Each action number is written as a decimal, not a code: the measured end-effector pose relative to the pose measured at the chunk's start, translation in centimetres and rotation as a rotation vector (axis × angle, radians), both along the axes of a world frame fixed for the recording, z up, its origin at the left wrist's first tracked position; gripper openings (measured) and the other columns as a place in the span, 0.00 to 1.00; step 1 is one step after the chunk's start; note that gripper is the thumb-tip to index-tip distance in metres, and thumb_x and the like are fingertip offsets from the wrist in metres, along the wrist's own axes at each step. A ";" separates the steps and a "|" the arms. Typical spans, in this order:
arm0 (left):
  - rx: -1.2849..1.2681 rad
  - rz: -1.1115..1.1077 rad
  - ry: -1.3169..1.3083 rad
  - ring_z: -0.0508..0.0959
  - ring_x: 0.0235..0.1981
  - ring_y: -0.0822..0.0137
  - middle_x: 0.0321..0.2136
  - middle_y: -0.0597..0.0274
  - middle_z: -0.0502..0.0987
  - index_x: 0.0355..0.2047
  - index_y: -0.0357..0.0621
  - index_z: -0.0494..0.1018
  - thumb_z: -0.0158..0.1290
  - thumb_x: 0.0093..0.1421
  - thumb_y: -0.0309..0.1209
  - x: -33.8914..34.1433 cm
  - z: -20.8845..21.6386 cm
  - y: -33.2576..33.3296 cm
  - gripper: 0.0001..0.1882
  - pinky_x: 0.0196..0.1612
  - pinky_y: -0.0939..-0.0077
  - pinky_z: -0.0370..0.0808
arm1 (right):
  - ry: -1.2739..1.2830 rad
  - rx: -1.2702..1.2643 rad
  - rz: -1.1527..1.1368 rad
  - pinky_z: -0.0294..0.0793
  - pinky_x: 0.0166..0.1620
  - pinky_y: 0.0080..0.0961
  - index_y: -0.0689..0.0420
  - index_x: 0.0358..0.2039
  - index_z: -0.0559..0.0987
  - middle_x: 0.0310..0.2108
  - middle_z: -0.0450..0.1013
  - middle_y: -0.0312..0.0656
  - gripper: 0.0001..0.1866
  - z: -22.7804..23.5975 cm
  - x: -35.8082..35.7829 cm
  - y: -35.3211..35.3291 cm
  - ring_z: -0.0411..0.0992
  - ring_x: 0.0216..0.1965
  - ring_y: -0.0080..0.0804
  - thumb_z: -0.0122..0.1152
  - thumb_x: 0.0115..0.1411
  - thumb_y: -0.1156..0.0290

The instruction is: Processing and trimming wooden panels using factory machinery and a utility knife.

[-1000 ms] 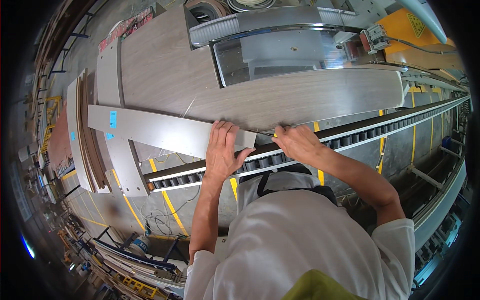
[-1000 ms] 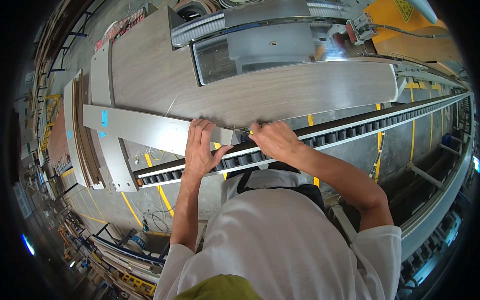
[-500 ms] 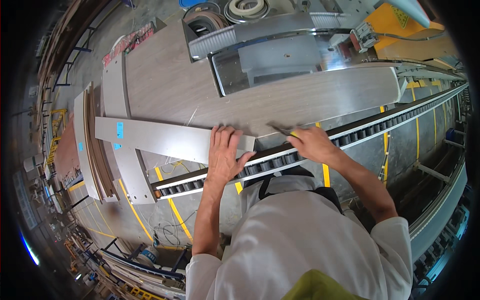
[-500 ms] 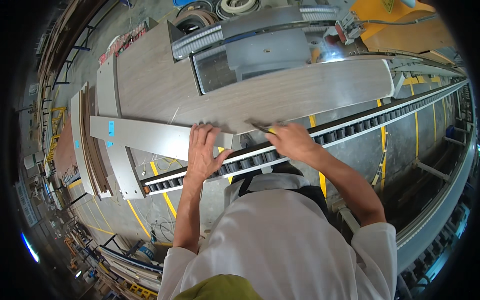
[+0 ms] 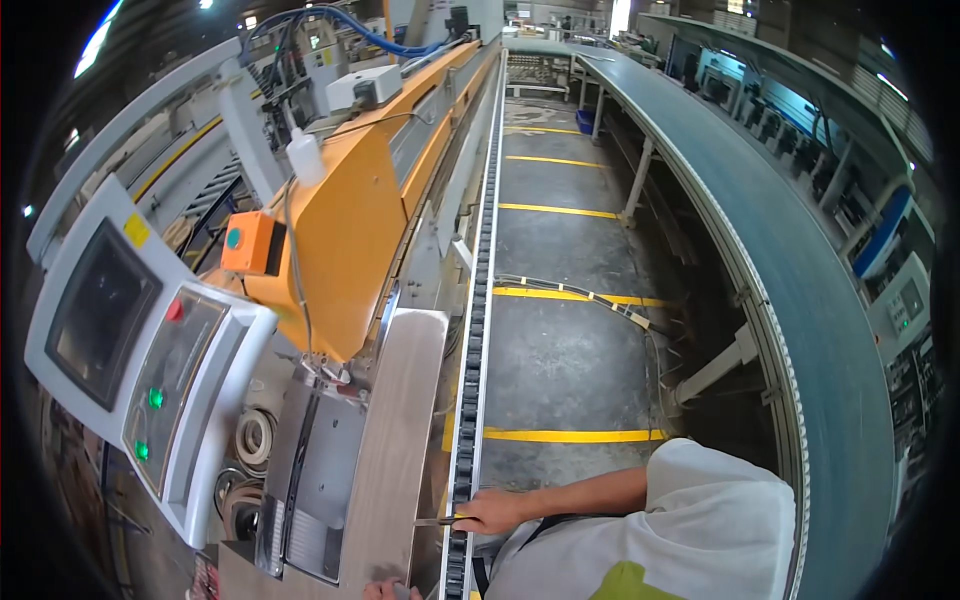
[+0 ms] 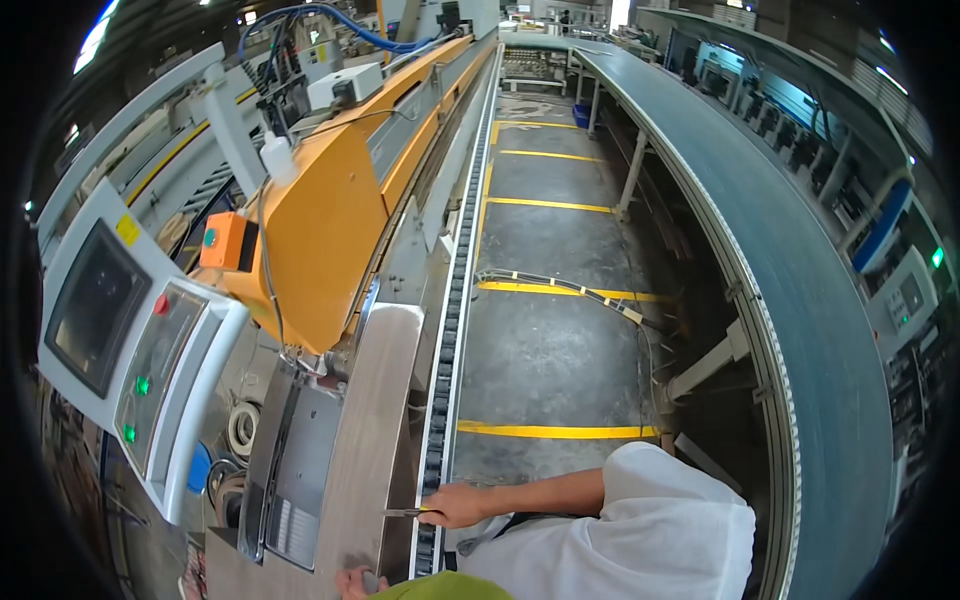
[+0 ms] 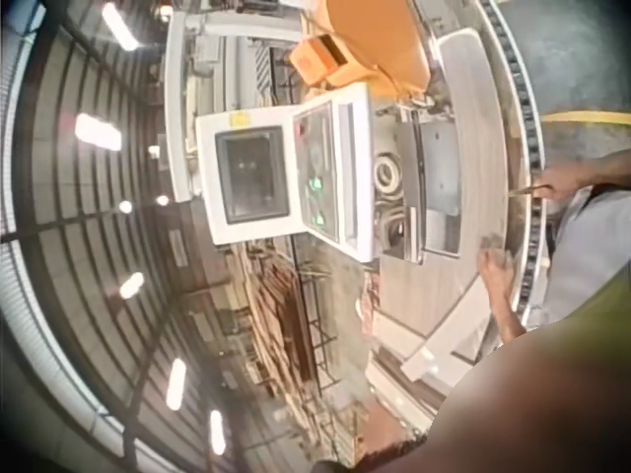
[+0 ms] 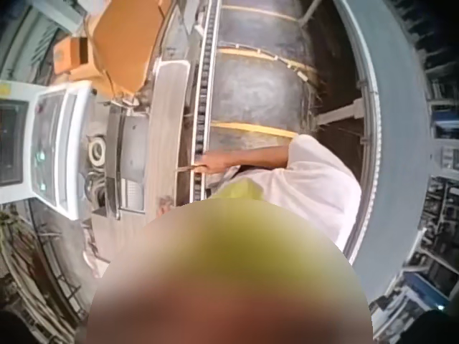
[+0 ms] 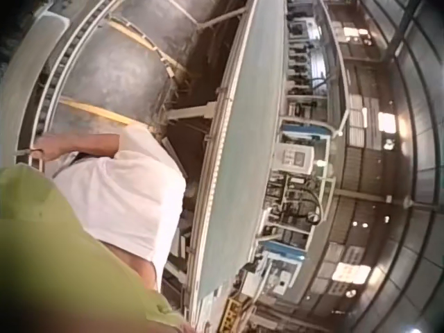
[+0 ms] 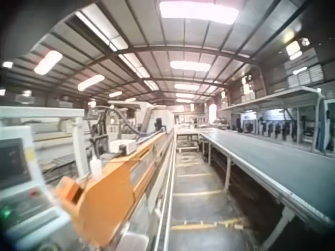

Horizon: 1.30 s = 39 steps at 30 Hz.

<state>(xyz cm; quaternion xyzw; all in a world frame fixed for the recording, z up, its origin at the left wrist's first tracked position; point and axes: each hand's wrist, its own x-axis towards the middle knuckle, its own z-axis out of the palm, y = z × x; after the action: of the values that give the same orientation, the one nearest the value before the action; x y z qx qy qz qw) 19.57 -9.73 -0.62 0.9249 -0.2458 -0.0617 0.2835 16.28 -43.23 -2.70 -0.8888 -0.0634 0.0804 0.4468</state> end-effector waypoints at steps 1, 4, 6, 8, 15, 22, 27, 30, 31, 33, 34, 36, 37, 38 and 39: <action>-0.132 0.034 0.056 0.70 0.59 0.41 0.55 0.40 0.73 0.52 0.37 0.74 0.60 0.56 0.27 0.3 -0.5 0.0 0.22 0.62 0.54 0.68 | 0.004 -0.050 0.022 0.74 0.37 0.55 0.57 0.38 0.77 0.27 0.76 0.55 0.22 -0.1 -0.3 -0.5 0.75 0.32 0.62 0.49 0.70 0.48; 0.130 0.021 -0.093 0.73 0.54 0.40 0.52 0.40 0.74 0.52 0.36 0.74 0.62 0.55 0.26 0.7 -1.4 0.2 0.23 0.58 0.52 0.70 | 0.026 -0.078 -0.037 0.74 0.36 0.55 0.58 0.38 0.76 0.27 0.76 0.56 0.24 -0.2 -0.9 -1.1 0.75 0.31 0.62 0.48 0.71 0.48; 0.040 0.009 -0.196 0.73 0.52 0.40 0.49 0.40 0.75 0.52 0.37 0.74 0.63 0.55 0.27 0.5 -1.4 0.0 0.24 0.57 0.51 0.70 | -0.052 -0.125 -0.007 0.74 0.34 0.53 0.59 0.40 0.75 0.27 0.75 0.55 0.23 0.0 -0.1 -1.0 0.75 0.29 0.60 0.47 0.71 0.49; -0.021 0.023 -0.267 0.74 0.50 0.39 0.48 0.40 0.76 0.52 0.37 0.74 0.64 0.55 0.28 0.1 -0.6 -0.4 0.24 0.56 0.51 0.70 | -0.216 -0.130 -0.007 0.74 0.32 0.52 0.59 0.40 0.74 0.29 0.74 0.53 0.23 0.3 1.4 -0.4 0.75 0.28 0.59 0.46 0.71 0.50; 0.005 0.543 -0.407 0.66 0.62 0.35 0.59 0.31 0.67 0.58 0.32 0.69 0.65 0.56 0.39 -3.0 1.9 0.9 0.34 0.64 0.45 0.62 | -0.471 -0.454 0.310 0.77 0.35 0.47 0.57 0.32 0.76 0.32 0.72 0.46 0.13 -0.3 7.9 2.8 0.76 0.37 0.47 0.60 0.57 0.59; -0.053 1.485 -0.424 0.70 0.58 0.44 0.55 0.37 0.70 0.60 0.29 0.65 0.58 0.64 0.40 -12.3 -1.8 10.3 0.32 0.60 0.52 0.66 | -0.482 -0.331 0.293 0.75 0.49 0.43 0.54 0.49 0.81 0.43 0.76 0.46 0.19 -1.4 10.4 3.6 0.74 0.46 0.49 0.66 0.57 0.64; -0.695 1.691 -0.198 0.78 0.50 0.55 0.53 0.40 0.73 0.60 0.22 0.62 0.55 0.67 0.43 -13.8 -1.8 15.3 0.35 0.54 0.63 0.74 | -0.463 -0.427 0.445 0.71 0.52 0.44 0.58 0.51 0.79 0.46 0.75 0.48 0.23 -0.2 12.4 5.6 0.72 0.47 0.51 0.69 0.54 0.68; -1.106 1.639 -0.070 0.80 0.48 0.56 0.52 0.40 0.74 0.59 0.21 0.64 0.55 0.68 0.43 -13.7 -2.3 17.6 0.34 0.53 0.67 0.76 | -0.614 -0.401 0.418 0.69 0.53 0.46 0.58 0.51 0.79 0.47 0.74 0.47 0.23 0.5 12.0 6.2 0.71 0.48 0.50 0.69 0.54 0.66; -1.189 1.614 -0.026 0.80 0.49 0.56 0.52 0.39 0.74 0.58 0.21 0.64 0.55 0.68 0.43 -13.4 -2.8 18.3 0.33 0.54 0.68 0.77 | -0.645 -0.395 0.407 0.68 0.54 0.47 0.59 0.52 0.78 0.49 0.73 0.49 0.25 0.7 11.7 6.3 0.70 0.49 0.52 0.70 0.54 0.64; -1.339 1.591 0.007 0.80 0.44 0.60 0.46 0.49 0.77 0.52 0.27 0.69 0.56 0.68 0.43 -12.3 -4.0 19.2 0.27 0.49 0.69 0.78 | -0.612 -0.326 0.393 0.68 0.56 0.47 0.60 0.54 0.77 0.51 0.73 0.50 0.28 1.0 10.5 7.1 0.69 0.52 0.53 0.71 0.54 0.63; -1.393 1.595 0.030 0.80 0.42 0.61 0.43 0.51 0.77 0.49 0.29 0.70 0.56 0.68 0.43 -11.7 -4.6 19.5 0.25 0.48 0.70 0.78 | -0.603 -0.264 0.374 0.68 0.57 0.47 0.60 0.54 0.76 0.52 0.73 0.51 0.29 1.2 9.8 7.9 0.69 0.53 0.53 0.72 0.54 0.62; -1.441 1.599 0.030 0.79 0.38 0.64 0.38 0.57 0.76 0.43 0.33 0.72 0.56 0.68 0.43 -10.8 -5.1 20.2 0.21 0.44 0.72 0.78 | -0.500 -0.207 0.481 0.68 0.58 0.45 0.60 0.54 0.76 0.53 0.72 0.53 0.30 1.4 8.0 10.0 0.68 0.55 0.54 0.73 0.53 0.62; -1.486 1.580 0.013 0.76 0.30 0.70 0.28 0.64 0.73 0.35 0.41 0.71 0.56 0.68 0.41 -10.3 -5.3 20.5 0.15 0.38 0.73 0.77 | -0.491 -0.147 0.557 0.69 0.59 0.44 0.61 0.55 0.76 0.54 0.72 0.53 0.31 1.4 7.4 11.6 0.68 0.55 0.55 0.74 0.52 0.61; -1.487 1.677 0.049 0.73 0.25 0.73 0.23 0.68 0.70 0.33 0.45 0.71 0.56 0.68 0.38 -9.7 -5.2 21.0 0.12 0.35 0.74 0.76 | -0.455 -0.168 0.562 0.69 0.58 0.44 0.61 0.55 0.76 0.54 0.72 0.53 0.32 1.3 7.1 13.5 0.69 0.55 0.55 0.74 0.51 0.62; -1.569 1.602 0.064 0.70 0.22 0.75 0.21 0.70 0.68 0.32 0.47 0.70 0.56 0.67 0.37 -9.8 -5.2 21.2 0.10 0.34 0.75 0.75 | -0.451 -0.183 0.578 0.69 0.58 0.44 0.61 0.55 0.76 0.54 0.72 0.54 0.32 1.2 6.9 15.2 0.69 0.54 0.55 0.75 0.51 0.63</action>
<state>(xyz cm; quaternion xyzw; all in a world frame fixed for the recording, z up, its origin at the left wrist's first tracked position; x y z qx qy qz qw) 9.75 11.47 -5.79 0.3795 0.4565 0.2867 0.7519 23.20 -28.05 -1.54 -0.8658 -0.4010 0.0109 0.2992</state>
